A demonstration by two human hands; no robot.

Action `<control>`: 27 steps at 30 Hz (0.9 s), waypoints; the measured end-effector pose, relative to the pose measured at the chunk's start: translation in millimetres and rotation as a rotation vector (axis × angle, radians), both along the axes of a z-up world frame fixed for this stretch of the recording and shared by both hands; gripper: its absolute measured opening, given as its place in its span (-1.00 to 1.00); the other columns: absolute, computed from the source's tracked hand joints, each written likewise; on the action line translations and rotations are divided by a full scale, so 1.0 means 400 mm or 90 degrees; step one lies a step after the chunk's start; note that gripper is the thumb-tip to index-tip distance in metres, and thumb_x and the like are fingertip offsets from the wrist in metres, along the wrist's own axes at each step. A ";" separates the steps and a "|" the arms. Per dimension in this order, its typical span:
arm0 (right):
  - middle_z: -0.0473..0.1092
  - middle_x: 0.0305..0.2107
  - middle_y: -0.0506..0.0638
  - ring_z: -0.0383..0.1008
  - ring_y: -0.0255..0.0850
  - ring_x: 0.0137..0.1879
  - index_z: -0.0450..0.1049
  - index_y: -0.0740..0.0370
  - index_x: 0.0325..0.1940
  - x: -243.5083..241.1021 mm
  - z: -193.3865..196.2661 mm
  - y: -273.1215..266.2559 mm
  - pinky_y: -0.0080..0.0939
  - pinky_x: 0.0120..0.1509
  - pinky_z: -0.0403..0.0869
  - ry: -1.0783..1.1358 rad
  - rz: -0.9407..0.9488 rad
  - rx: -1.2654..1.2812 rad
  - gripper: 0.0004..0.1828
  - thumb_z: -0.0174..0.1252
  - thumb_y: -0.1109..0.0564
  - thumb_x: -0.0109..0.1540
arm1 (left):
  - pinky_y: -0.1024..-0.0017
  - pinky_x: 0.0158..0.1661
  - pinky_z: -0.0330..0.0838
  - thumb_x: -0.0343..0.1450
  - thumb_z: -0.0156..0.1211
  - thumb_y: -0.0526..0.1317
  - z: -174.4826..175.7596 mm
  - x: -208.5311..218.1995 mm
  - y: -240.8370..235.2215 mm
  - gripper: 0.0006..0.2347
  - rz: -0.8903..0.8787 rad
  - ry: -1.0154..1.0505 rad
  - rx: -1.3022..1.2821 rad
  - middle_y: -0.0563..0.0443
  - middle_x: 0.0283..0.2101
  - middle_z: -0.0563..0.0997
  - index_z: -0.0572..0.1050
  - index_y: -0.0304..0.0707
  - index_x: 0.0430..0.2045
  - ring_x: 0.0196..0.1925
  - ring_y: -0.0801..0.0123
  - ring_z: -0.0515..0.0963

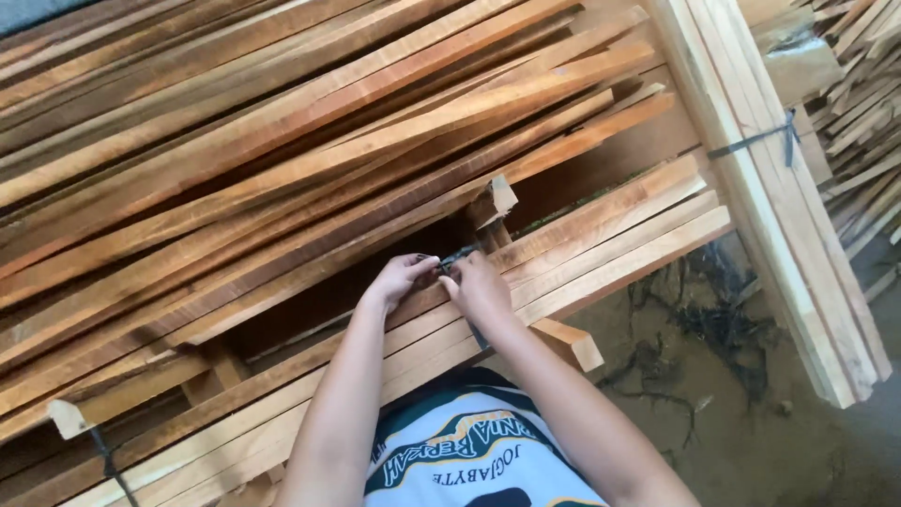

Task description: The person arranges several wooden planks on a stack and secures them with a black strap. They wrap the strap around the bundle and tie it to hold the planks together.

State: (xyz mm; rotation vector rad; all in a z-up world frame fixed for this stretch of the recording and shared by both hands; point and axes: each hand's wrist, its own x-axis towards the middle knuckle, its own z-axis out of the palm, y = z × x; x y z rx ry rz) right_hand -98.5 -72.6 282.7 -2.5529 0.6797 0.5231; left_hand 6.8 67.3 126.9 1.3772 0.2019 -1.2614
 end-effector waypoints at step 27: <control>0.56 -0.17 -0.32 0.38 -0.25 0.10 0.50 -0.12 -0.37 -0.144 -0.110 0.050 -0.09 0.26 0.18 -0.385 -0.032 0.054 -0.83 0.15 -0.02 0.32 | 0.48 -0.44 0.31 0.48 0.06 -0.12 -0.234 -0.030 -0.124 -0.70 0.058 -0.041 0.233 -0.03 -0.62 0.57 0.67 -0.18 -0.58 -0.55 0.36 0.53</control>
